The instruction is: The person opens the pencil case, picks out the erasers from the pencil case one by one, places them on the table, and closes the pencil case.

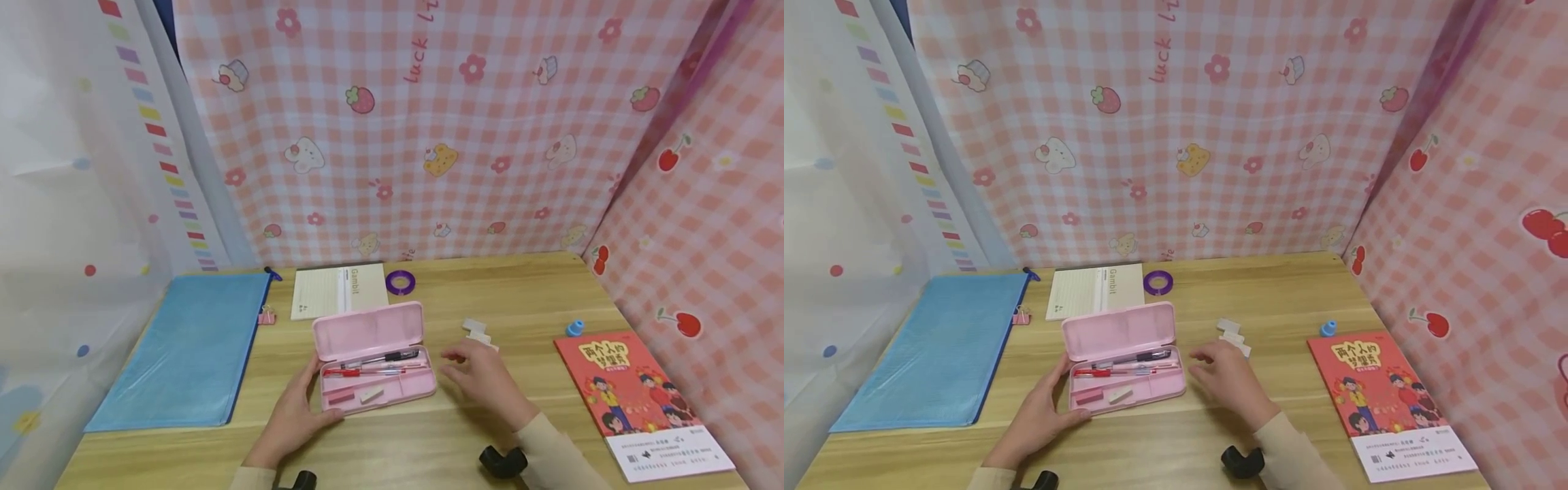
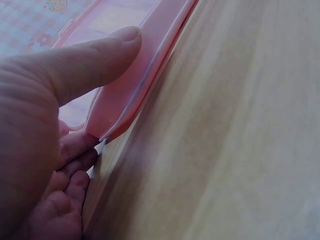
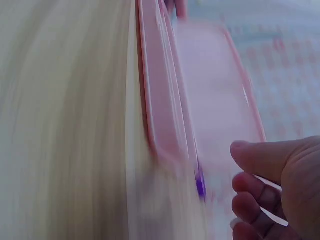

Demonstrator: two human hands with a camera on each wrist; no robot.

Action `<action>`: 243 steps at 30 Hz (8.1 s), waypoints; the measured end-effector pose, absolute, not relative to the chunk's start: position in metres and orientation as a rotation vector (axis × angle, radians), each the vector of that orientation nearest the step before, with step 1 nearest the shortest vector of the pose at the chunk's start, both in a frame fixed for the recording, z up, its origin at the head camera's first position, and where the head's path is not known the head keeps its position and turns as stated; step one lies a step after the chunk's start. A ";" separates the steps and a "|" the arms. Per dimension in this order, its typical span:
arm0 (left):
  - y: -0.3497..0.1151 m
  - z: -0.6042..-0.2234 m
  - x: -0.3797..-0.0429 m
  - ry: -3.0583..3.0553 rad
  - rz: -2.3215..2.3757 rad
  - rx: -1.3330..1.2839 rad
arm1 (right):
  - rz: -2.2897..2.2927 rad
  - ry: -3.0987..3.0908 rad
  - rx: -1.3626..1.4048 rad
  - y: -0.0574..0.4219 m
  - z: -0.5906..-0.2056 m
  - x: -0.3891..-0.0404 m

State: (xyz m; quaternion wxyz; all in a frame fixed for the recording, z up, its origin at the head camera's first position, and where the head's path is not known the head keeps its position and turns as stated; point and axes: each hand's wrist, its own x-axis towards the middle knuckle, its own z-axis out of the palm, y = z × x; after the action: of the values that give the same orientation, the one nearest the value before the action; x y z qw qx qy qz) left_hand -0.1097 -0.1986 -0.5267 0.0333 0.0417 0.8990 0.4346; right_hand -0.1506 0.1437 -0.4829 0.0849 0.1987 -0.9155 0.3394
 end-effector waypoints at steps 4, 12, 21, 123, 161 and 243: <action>-0.199 -0.527 -0.110 2.762 1.337 0.127 | 1.007 -2.779 0.842 0.103 -0.479 -0.150; -0.198 -0.528 -0.111 2.759 1.342 0.143 | 0.929 -2.839 1.145 0.052 -0.483 -0.153; -0.198 -0.526 -0.111 2.772 1.323 0.140 | 0.808 -2.842 1.227 0.040 -0.488 -0.154; -0.200 -0.524 -0.111 2.765 1.349 0.172 | 0.788 -2.762 0.942 0.136 -0.461 -0.143; -0.200 -0.523 -0.109 2.778 1.380 0.223 | 0.602 -2.659 1.337 0.001 -0.491 -0.146; -0.199 -0.522 -0.110 2.766 1.382 0.189 | 0.687 -2.940 0.513 0.230 -0.497 -0.128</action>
State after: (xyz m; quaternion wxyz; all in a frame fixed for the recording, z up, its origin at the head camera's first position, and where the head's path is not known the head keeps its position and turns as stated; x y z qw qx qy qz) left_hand -0.1096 -0.1985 -0.5215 0.0221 0.0610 0.8927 0.4459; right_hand -0.1276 0.2295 -0.4966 0.0396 0.1675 -0.9592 0.2242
